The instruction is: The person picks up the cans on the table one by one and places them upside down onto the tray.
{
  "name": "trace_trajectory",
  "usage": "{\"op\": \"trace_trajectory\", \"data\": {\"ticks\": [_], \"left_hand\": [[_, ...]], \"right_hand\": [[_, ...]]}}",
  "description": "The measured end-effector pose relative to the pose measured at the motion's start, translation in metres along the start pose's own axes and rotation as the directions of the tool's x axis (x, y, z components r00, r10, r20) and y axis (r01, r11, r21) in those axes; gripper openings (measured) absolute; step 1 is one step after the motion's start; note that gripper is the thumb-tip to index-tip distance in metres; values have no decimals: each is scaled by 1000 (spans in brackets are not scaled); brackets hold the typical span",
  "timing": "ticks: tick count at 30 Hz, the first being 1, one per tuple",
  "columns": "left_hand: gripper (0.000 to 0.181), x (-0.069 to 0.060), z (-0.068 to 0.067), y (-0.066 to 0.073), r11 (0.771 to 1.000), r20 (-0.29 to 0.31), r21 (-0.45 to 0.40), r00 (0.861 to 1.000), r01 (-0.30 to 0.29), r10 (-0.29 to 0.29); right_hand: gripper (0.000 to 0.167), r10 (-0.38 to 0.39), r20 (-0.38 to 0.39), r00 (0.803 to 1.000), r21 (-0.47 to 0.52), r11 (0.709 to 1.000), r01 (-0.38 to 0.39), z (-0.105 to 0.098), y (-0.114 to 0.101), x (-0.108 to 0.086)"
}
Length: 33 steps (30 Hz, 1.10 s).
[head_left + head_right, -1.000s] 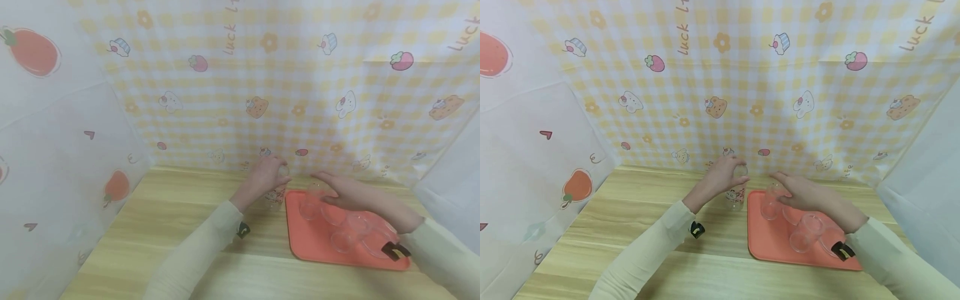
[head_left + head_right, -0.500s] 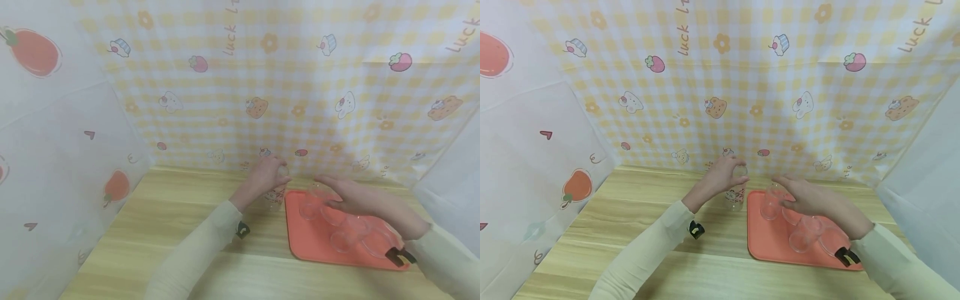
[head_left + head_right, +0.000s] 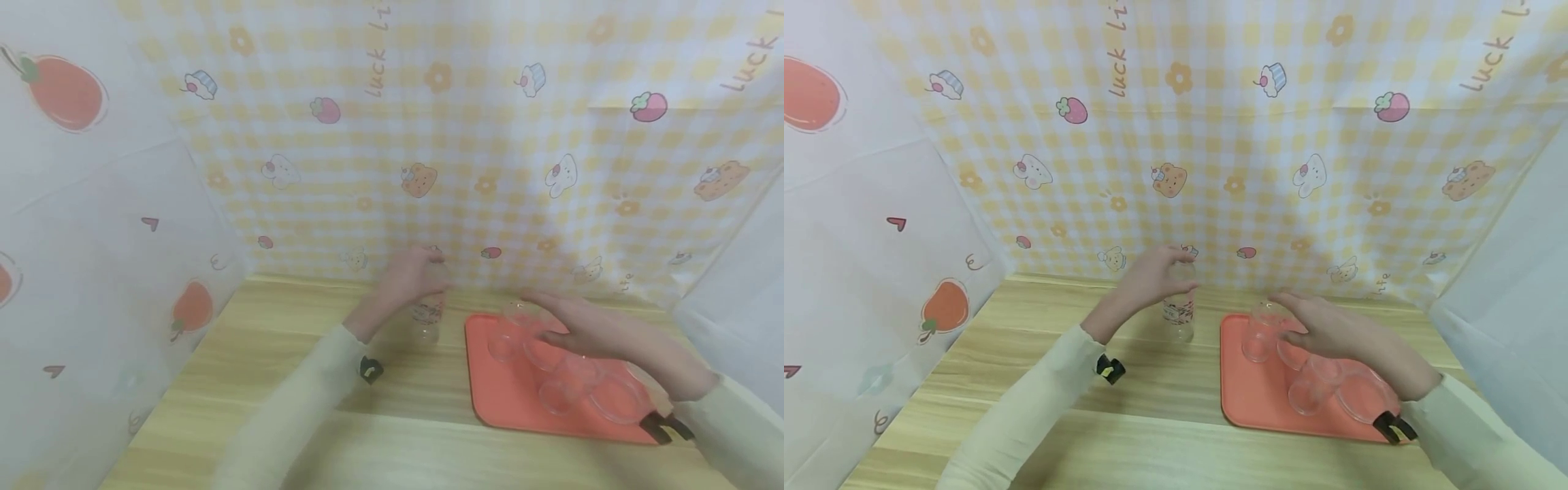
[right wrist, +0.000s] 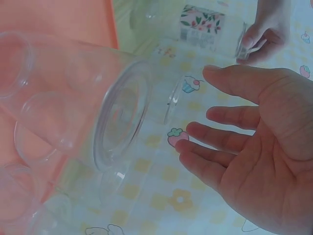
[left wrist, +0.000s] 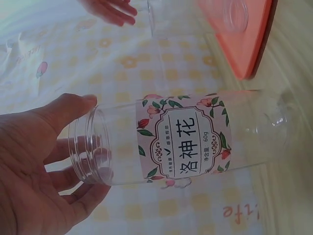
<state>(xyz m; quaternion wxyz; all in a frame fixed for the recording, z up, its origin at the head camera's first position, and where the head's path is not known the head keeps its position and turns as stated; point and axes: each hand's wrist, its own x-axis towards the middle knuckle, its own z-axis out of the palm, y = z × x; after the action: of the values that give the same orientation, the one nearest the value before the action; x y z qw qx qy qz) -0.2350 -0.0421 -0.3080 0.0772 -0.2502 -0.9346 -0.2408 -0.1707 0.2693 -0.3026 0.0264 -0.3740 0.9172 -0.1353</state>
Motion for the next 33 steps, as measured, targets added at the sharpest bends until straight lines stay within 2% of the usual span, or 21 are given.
{"op": "trace_trajectory", "data": {"ticks": [6, 9, 17, 24, 29, 33], "left_hand": [[48, -13, -12, -12, 999, -27, 9, 999, -45, 45], [46, -20, -17, -17, 999, -28, 8, 999, -43, 43], [45, -34, -34, -24, 997, -29, -66, 999, -34, 32], [48, -50, -49, -39, 999, -79, -40, 997, -13, 10], [46, -63, -59, -47, 993, -116, -109, 993, -47, 34], [49, -79, -68, -53, 986, -125, -166, 992, -34, 13]], "right_hand": [[67, -11, -6, 1000, -17, 1000, 10, -1, 1, -3], [67, -3, -4, 1000, -15, 1000, 3, -1, 1, -4], [60, 14, -33, 999, 6, 1000, -14, -1, 5, -9], [53, -36, -139, 990, 6, 999, 38, -3, 6, -15], [53, -96, -229, 969, -35, 995, 91, -4, 9, -21], [55, -122, -272, 954, -54, 992, 112, -3, 10, -25]]}}
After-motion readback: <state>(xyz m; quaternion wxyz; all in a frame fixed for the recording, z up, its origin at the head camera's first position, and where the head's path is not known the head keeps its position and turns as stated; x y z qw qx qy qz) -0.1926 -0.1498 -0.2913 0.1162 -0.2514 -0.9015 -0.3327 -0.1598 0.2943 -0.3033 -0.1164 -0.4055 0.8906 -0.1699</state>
